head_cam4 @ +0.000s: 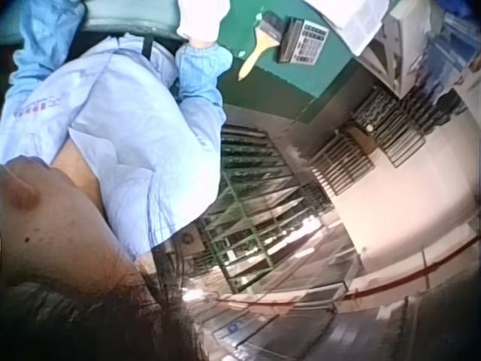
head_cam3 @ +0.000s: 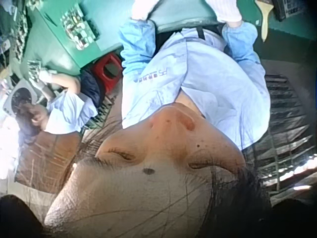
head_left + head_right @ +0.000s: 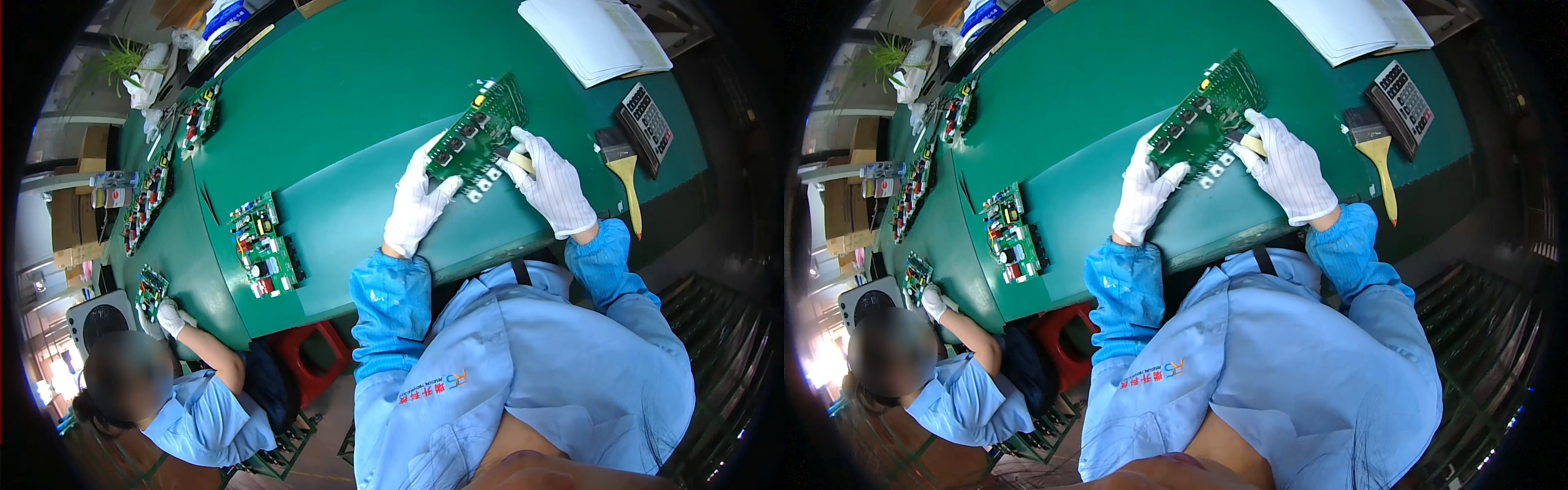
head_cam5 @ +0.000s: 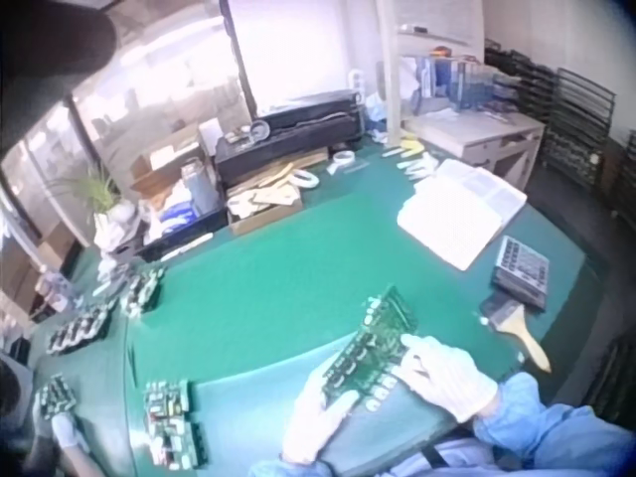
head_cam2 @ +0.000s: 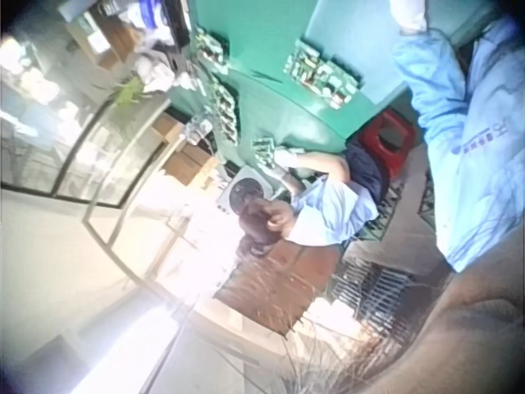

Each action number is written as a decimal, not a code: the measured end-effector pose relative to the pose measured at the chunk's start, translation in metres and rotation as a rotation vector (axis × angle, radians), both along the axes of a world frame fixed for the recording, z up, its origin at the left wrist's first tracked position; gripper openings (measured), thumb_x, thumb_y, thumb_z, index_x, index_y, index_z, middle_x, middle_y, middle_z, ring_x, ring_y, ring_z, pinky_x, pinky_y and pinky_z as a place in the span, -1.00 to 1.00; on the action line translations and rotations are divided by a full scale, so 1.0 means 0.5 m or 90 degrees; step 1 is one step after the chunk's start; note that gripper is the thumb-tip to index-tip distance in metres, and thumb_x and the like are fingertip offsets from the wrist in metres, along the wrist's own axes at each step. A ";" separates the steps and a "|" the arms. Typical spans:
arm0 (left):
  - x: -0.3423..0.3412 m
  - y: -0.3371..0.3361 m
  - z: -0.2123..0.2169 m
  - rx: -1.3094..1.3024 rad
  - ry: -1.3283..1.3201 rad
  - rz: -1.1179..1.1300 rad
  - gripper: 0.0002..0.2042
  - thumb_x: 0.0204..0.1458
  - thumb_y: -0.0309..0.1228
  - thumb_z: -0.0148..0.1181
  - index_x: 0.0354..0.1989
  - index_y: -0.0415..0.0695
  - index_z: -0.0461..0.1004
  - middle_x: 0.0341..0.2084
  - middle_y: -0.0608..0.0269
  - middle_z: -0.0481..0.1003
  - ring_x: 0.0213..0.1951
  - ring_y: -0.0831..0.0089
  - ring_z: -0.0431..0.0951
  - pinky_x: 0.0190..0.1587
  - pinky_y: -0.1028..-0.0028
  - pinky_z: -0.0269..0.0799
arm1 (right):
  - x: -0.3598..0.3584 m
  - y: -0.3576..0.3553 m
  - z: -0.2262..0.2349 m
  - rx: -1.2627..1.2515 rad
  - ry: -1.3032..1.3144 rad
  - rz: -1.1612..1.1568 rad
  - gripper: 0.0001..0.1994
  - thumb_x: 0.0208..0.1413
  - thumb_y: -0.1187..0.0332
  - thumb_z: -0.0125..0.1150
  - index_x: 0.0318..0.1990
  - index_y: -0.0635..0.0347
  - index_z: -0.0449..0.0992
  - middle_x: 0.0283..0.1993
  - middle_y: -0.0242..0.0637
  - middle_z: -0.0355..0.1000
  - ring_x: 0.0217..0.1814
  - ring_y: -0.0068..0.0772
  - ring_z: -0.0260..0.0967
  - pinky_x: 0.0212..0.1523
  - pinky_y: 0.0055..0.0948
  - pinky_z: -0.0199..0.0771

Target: Assemble components on a printed circuit board at an electronics factory workstation.

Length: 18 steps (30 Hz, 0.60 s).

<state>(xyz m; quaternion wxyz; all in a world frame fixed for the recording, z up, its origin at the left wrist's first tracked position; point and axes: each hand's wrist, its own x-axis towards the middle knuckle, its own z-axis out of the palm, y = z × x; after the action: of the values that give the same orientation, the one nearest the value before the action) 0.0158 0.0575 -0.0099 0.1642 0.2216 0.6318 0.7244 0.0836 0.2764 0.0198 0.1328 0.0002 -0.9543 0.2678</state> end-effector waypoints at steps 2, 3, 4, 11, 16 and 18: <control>0.006 0.010 0.002 0.020 -0.059 -0.009 -0.41 0.02 -0.69 0.17 0.27 -0.24 0.16 0.13 0.11 0.34 0.14 0.38 0.37 0.22 0.41 0.28 | 0.010 0.002 -0.012 0.002 -0.015 -0.017 -0.68 0.12 0.28 0.18 -0.01 0.19 0.39 -0.19 -0.17 0.42 -0.24 -0.05 0.44 -0.29 -0.24 0.47; 0.008 0.016 0.009 0.042 -0.118 -0.016 -0.42 0.03 -0.71 0.15 0.27 -0.26 0.16 0.13 0.11 0.34 0.14 0.38 0.37 0.23 0.40 0.26 | 0.016 0.005 -0.018 0.002 -0.015 -0.024 -0.68 0.12 0.28 0.18 -0.01 0.19 0.39 -0.19 -0.17 0.42 -0.24 -0.05 0.44 -0.29 -0.24 0.47; 0.011 0.021 0.015 0.034 -0.115 -0.004 -0.47 0.07 -0.65 0.15 0.25 -0.27 0.19 0.19 0.05 0.30 0.16 0.33 0.36 0.23 0.37 0.26 | 0.023 0.010 -0.025 -0.005 0.019 -0.028 -0.69 0.12 0.30 0.17 -0.01 0.19 0.40 -0.20 -0.16 0.43 -0.24 -0.05 0.44 -0.28 -0.23 0.47; 0.001 0.015 0.010 0.058 0.075 0.057 -0.51 0.11 -0.42 0.20 0.21 -0.29 0.24 0.23 0.04 0.28 0.23 0.35 0.30 0.28 0.38 0.17 | 0.050 -0.008 -0.025 -0.067 0.015 0.006 -0.76 0.13 0.36 0.12 -0.05 0.18 0.43 -0.20 -0.17 0.43 -0.17 -0.10 0.44 -0.25 -0.26 0.47; 0.011 0.028 0.011 0.004 -0.038 0.107 -0.61 0.12 -0.41 0.20 0.10 -0.27 0.38 -0.01 0.18 0.46 -0.02 0.49 0.44 0.06 0.50 0.32 | 0.033 -0.030 -0.048 0.029 0.087 -0.008 -0.77 0.14 0.34 0.12 -0.07 0.16 0.43 -0.27 -0.23 0.38 -0.27 -0.23 0.42 -0.36 -0.34 0.43; 0.007 0.018 0.010 -0.100 -0.086 0.102 -0.63 0.15 -0.42 0.16 0.11 -0.28 0.39 0.07 0.11 0.43 0.00 0.45 0.44 0.08 0.53 0.32 | 0.028 -0.032 -0.048 0.024 0.089 -0.017 -0.78 0.15 0.34 0.12 -0.08 0.17 0.43 -0.27 -0.24 0.38 -0.29 -0.23 0.42 -0.37 -0.35 0.43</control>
<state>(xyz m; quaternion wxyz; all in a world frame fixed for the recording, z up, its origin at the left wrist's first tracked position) 0.0191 0.0664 -0.0047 0.1650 0.1079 0.6897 0.6967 0.0976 0.2603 -0.0044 0.2026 0.0087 -0.9474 0.2475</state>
